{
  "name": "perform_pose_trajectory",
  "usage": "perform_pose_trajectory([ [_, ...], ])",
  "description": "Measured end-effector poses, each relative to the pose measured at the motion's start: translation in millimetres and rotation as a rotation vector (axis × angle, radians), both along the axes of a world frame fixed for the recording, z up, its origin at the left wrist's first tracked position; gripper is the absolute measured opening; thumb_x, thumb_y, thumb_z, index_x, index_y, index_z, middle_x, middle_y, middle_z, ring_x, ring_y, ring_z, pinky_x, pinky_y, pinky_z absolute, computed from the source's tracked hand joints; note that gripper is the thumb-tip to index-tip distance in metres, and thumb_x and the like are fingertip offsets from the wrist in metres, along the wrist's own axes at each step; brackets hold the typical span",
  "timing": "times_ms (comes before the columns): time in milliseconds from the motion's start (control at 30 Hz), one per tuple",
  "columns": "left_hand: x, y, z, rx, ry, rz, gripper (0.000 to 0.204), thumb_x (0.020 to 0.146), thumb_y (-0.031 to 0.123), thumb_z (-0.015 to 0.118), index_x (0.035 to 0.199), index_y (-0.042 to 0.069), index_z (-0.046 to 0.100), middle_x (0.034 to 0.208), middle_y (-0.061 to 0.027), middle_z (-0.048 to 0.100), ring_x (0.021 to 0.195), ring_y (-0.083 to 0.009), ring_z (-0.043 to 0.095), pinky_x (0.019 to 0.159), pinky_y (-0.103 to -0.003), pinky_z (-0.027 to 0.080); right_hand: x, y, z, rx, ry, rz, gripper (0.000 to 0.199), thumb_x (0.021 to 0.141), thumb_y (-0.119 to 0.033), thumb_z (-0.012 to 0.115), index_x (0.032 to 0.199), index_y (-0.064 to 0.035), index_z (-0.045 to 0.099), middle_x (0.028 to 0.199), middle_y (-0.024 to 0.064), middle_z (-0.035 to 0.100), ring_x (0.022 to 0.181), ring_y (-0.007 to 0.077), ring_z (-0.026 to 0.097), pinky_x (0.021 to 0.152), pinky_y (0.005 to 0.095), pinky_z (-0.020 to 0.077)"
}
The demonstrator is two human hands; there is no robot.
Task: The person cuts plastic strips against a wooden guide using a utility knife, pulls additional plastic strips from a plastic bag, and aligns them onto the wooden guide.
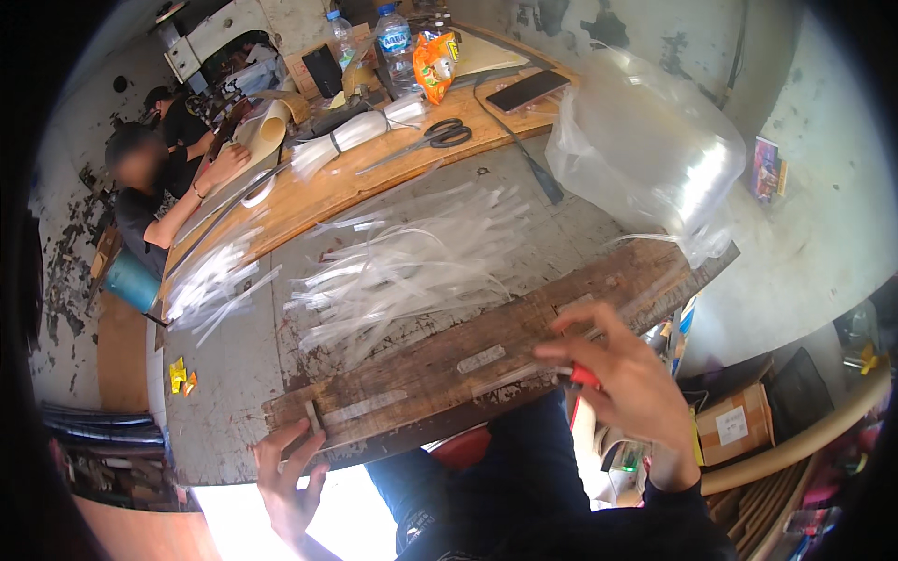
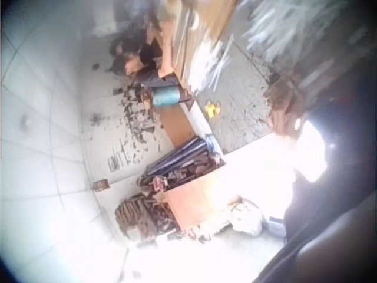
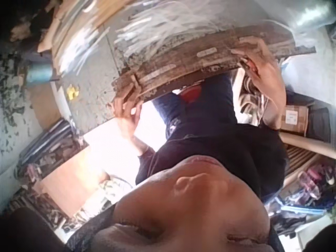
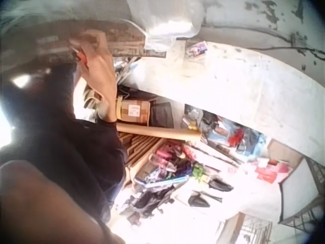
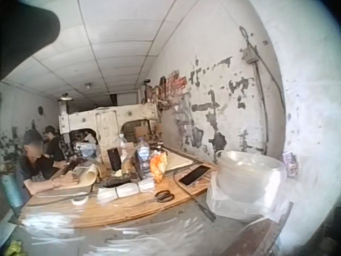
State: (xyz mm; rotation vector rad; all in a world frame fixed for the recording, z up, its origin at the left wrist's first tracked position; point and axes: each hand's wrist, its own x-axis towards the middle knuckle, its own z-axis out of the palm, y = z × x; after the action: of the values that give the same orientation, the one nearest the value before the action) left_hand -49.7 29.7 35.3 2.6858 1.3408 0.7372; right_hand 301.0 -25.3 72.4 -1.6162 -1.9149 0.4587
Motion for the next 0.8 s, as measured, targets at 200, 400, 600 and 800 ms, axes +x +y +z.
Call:
perform_pose_trajectory([
  [200, 7, -3, -6, 0.141, -0.047, 0.071, 0.021, 0.071, 0.029, 0.067, 0.088, 0.015, 0.068, 0.105, -0.0038, 0.057, 0.091, -0.0174, 0.054, 0.095, -0.048, 0.028, 13, 10, -21, 0.030, -0.180, -0.138, 0.030, 0.061, 0.008, 0.062, 0.087, -0.0048, 0.054, 0.097, 0.0079, 0.050, 0.074, 0.0300, 0.058, 0.062, 0.0367, 0.0474],
  [400, 12, 6, -3, 0.199, -0.037, 0.100, 0.027, 0.074, 0.035, 0.064, 0.090, 0.014, 0.068, 0.107, -0.0043, 0.056, 0.092, -0.0179, 0.055, 0.098, -0.050, 0.026, 17, 10, -7, 0.062, -0.254, -0.109, 0.031, 0.058, 0.008, 0.059, 0.086, -0.0029, 0.054, 0.086, 0.0100, 0.053, 0.074, 0.0326, 0.056, 0.062, 0.0384, 0.0461],
  [600, -4, 24, -22, -0.026, -0.399, 0.158, 0.075, 0.069, 0.061, 0.058, 0.117, 0.004, 0.052, 0.122, -0.0192, 0.047, 0.109, -0.0356, 0.049, 0.091, -0.048, 0.039, 10, 22, 18, 0.009, -0.260, 0.004, 0.031, 0.055, 0.006, 0.060, 0.085, -0.0014, 0.054, 0.083, 0.0103, 0.055, 0.073, 0.0327, 0.056, 0.061, 0.0374, 0.0445],
  [800, -8, 22, -28, -0.029, -0.378, 0.149, 0.078, 0.067, 0.060, 0.060, 0.119, 0.003, 0.050, 0.127, -0.0211, 0.043, 0.113, -0.0368, 0.046, 0.090, -0.046, 0.041, -1, 31, 23, -0.056, -0.271, 0.110, 0.031, 0.058, 0.003, 0.061, 0.087, -0.0024, 0.054, 0.084, 0.0094, 0.056, 0.077, 0.0320, 0.056, 0.063, 0.0377, 0.0453],
])
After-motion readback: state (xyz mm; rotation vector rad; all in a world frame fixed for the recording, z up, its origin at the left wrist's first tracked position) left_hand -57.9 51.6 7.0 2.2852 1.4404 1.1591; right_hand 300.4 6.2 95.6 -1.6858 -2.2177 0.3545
